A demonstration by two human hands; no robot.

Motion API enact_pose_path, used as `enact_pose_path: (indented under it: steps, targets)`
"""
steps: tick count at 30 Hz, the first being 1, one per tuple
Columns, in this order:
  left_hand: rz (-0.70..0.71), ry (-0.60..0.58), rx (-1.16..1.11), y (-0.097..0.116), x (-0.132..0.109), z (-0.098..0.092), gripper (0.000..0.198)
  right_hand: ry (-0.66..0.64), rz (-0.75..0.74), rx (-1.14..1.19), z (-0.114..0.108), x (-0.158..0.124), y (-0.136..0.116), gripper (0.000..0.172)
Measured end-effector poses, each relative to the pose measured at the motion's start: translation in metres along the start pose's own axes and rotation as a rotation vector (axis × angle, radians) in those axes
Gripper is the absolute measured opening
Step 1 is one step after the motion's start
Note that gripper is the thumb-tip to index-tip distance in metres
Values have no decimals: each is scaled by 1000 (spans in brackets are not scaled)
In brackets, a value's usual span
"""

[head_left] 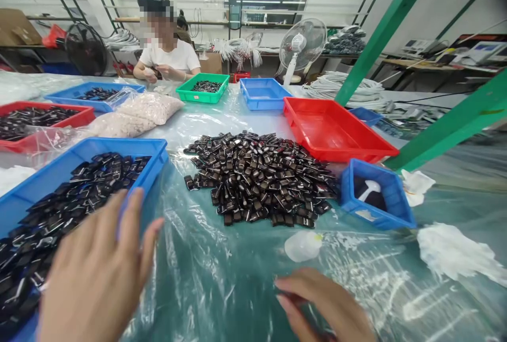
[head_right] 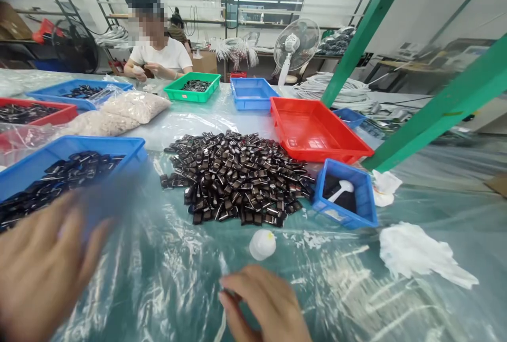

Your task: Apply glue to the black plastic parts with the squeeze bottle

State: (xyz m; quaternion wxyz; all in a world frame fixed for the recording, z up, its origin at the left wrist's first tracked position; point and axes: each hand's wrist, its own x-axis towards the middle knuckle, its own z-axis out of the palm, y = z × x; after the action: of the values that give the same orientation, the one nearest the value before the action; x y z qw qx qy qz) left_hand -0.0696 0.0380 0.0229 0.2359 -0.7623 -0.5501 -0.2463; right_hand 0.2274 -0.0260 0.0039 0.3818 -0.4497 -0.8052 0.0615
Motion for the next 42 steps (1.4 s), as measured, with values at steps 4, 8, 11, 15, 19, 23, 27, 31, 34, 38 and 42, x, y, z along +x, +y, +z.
enact_pose_path:
  steps: [4,8,11,15,19,23,27,31,34,38,42]
  targets:
    - [332,-28,28,64,1,23,41,-147,-209,-261,39,13,1,37]
    - [391,-193,-194,76,-3,57,44,-145,-273,-332,69,31,3,26]
    - [386,-214,-255,69,-3,66,39,-123,-279,-364,69,34,2,27]
    - [323,-238,-347,64,-5,63,36,-61,-320,-367,26,12,0,27]
    - [232,-263,-447,66,-5,59,37,105,-81,-466,-39,-12,18,20]
    - [169,-302,-515,69,-2,56,37,251,185,-560,-60,-13,56,17]
    - [105,-327,-560,70,-4,54,33,66,215,-440,-44,-16,68,33]
    - [-23,-422,-794,74,-10,45,25,-106,431,52,-26,-26,53,69]
    - [-154,-513,-989,80,-12,32,14,-43,603,285,-6,-24,39,50]
    - [-102,-537,-988,87,-13,22,16,81,701,376,20,-17,26,23]
    - [55,-475,-829,90,-17,29,26,96,645,347,25,-18,22,27]
